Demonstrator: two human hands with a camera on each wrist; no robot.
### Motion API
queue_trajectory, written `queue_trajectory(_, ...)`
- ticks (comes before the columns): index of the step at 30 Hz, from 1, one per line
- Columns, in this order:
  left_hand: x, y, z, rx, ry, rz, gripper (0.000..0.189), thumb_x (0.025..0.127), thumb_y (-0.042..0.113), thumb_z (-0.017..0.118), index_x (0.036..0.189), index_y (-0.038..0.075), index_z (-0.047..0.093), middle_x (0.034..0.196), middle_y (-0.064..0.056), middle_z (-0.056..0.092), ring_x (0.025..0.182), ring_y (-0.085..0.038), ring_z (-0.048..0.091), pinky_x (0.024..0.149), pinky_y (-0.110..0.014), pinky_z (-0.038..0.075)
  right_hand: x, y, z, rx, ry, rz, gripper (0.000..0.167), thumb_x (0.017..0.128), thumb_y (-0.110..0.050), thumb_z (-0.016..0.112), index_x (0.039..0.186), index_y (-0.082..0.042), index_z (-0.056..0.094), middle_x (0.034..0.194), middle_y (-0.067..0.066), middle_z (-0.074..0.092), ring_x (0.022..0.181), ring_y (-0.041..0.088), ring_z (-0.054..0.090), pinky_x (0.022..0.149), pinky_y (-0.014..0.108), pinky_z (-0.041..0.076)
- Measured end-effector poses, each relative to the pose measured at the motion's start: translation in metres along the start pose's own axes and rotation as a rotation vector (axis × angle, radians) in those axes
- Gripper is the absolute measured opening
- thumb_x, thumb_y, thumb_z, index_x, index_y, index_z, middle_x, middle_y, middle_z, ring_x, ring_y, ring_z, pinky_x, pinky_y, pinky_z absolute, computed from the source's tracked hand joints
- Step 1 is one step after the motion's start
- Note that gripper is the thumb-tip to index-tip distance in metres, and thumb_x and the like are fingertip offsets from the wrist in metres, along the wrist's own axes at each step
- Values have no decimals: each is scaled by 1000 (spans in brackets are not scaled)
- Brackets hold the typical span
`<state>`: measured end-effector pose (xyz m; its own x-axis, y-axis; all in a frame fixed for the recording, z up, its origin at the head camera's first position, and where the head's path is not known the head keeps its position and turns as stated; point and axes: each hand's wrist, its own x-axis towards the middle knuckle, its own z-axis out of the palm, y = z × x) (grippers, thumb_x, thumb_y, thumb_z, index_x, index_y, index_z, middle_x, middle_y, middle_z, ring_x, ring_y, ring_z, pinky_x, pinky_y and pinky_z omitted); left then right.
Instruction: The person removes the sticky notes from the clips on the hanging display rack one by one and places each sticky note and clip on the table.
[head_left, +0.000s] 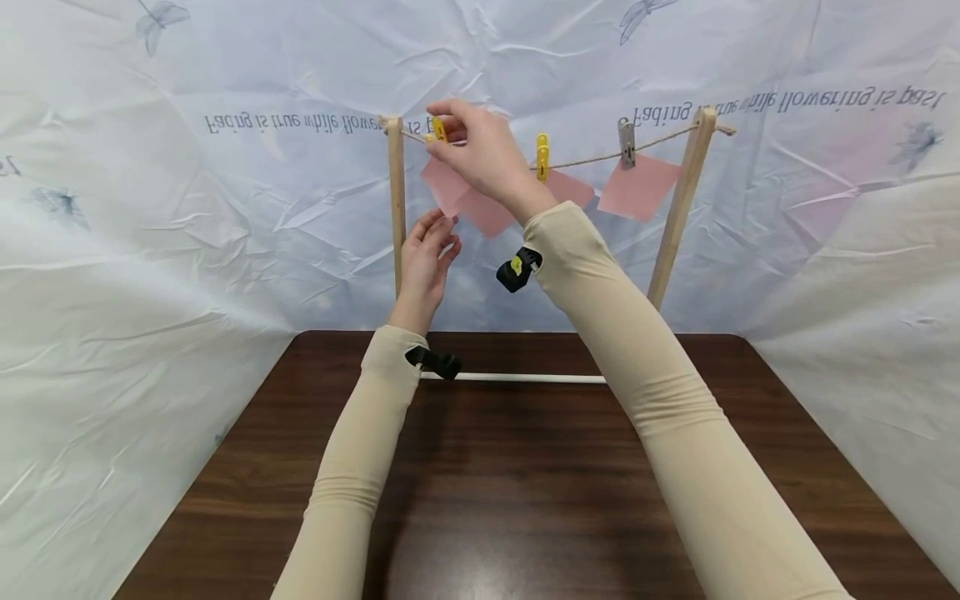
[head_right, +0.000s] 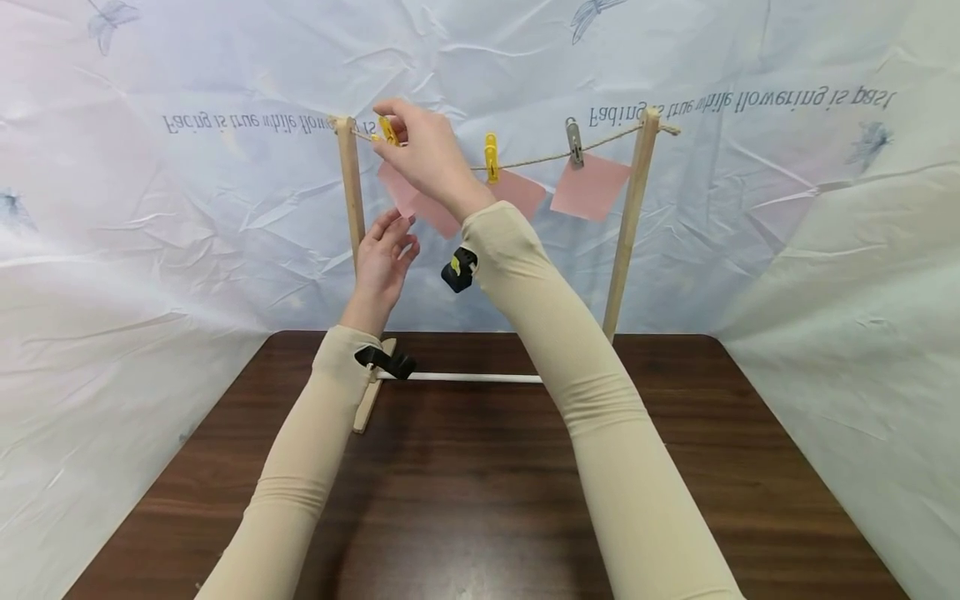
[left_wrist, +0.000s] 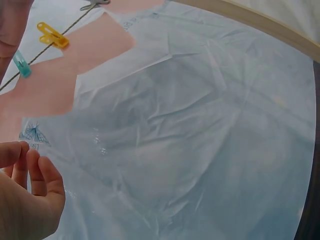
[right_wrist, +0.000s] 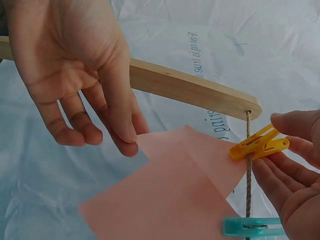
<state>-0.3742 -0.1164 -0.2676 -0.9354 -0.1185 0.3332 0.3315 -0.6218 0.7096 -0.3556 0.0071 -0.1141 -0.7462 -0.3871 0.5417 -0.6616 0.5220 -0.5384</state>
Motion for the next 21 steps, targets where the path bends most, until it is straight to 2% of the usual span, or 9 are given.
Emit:
queue_trajectory(8,-5,1,-4,26,37,53,9,98,2,65,104,9,66,99,-5,66,75,-16,57,72,-28,50,-3,-1,-3,-11,76,18,47,103,-25,61,146,-10,52,136,4,60,117,9,61,92,17,49)
queue_trajectory(15,-12,6,-5,80,79,143,12,97,0,64,101,12,67,96,-4,65,71,-14,54,69,-26,48,-5,2,-7,-15,68,21,46,103,-24,59,147,-9,52,138,4,60,118,8,61,94,17,48)
queue_trajectory(21,-14,11,-9,123,97,193,12,97,-1,65,100,11,67,93,-2,65,72,-14,52,67,-25,47,-5,4,-7,-24,58,24,46,103,-22,59,146,-7,52,139,6,60,119,9,61,95,17,48)
